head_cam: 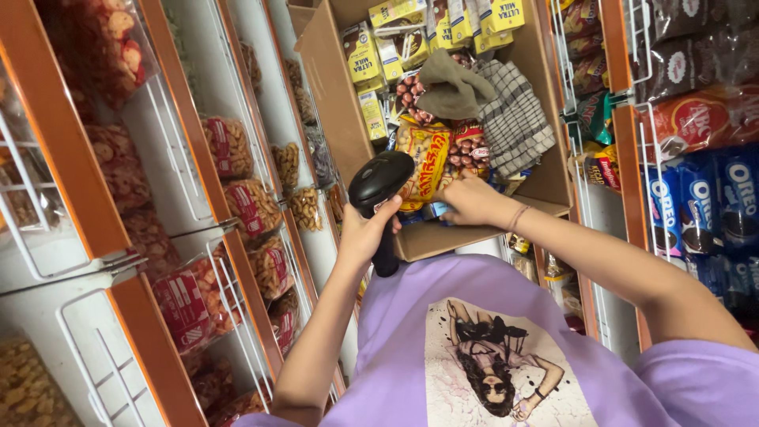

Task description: The person wipes the front edges of multiple grocery store shelves with a cloth, then uses a handheld barcode scanner to scan several packaged items and places them on the shelf.

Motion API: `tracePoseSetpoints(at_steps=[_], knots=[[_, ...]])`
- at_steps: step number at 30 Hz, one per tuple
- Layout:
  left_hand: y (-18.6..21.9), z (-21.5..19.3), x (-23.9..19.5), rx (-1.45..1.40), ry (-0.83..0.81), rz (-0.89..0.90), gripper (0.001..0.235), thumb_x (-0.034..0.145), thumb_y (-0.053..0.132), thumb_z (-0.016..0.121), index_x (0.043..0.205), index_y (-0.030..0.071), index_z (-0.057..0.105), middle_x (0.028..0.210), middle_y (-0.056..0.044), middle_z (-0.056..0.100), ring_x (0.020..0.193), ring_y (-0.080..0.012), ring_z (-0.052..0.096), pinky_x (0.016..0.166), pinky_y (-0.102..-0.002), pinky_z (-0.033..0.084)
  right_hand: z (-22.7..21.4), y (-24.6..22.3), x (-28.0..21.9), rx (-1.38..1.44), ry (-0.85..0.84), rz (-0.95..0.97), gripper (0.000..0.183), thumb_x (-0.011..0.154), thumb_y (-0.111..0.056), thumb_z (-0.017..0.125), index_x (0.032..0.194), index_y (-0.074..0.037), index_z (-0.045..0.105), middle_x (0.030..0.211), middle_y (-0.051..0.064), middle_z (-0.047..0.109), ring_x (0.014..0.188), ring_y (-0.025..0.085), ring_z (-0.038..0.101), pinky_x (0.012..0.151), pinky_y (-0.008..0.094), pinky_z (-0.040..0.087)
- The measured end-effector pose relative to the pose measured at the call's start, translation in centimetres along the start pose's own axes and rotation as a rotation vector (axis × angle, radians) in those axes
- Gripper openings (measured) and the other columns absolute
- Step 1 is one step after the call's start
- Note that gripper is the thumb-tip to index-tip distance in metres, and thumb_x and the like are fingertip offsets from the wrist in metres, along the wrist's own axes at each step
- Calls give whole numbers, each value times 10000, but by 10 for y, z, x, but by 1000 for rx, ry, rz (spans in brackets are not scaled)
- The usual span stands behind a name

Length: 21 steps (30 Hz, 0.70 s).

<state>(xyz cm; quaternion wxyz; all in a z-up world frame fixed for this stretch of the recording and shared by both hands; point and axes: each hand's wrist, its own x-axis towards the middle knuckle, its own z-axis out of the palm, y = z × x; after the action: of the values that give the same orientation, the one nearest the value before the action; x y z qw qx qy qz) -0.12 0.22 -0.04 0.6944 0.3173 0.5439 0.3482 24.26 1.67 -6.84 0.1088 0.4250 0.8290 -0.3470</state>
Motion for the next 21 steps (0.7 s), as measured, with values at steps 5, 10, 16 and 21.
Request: tracePoseSetpoints(at_steps=[5, 10, 16, 21], knots=[[1, 0, 3, 23, -30, 24, 168, 899, 125, 748, 985, -13, 704, 729, -43, 680, 590, -124, 648, 551, -282, 522, -26, 19, -28, 350, 259, -74, 448, 826, -242, 770, 1212, -27, 694, 1068, 194, 738, 930, 336, 725, 883, 418, 565], [13, 6, 4, 62, -176, 101, 234, 861, 87, 787, 1067, -1, 716, 841, -35, 704, 713, -130, 662, 655, -286, 555, -36, 48, -60, 738, 580, 92, 378, 973, -174, 669, 1282, 44, 663, 1104, 163, 755, 975, 260, 713, 854, 357, 571], [36, 38, -7, -80, -464, 10, 554, 787, 89, 815, 1291, 70, 588, 1139, -30, 707, 1032, -141, 692, 912, -328, 591, -37, 59, -108, 1587, 836, 154, 354, 1111, -221, 524, 1282, 64, 646, 1128, 108, 739, 996, 158, 708, 901, 310, 568], [49, 71, -15, 77, -646, 106, 598, 826, 76, 845, 1361, 17, 585, 1190, -56, 703, 1087, -140, 672, 1016, -335, 542, -34, 41, -143, 1978, 1070, 77, 384, 1114, -280, 513, 1312, 41, 582, 1225, 130, 709, 1102, 225, 700, 1007, 404, 551]])
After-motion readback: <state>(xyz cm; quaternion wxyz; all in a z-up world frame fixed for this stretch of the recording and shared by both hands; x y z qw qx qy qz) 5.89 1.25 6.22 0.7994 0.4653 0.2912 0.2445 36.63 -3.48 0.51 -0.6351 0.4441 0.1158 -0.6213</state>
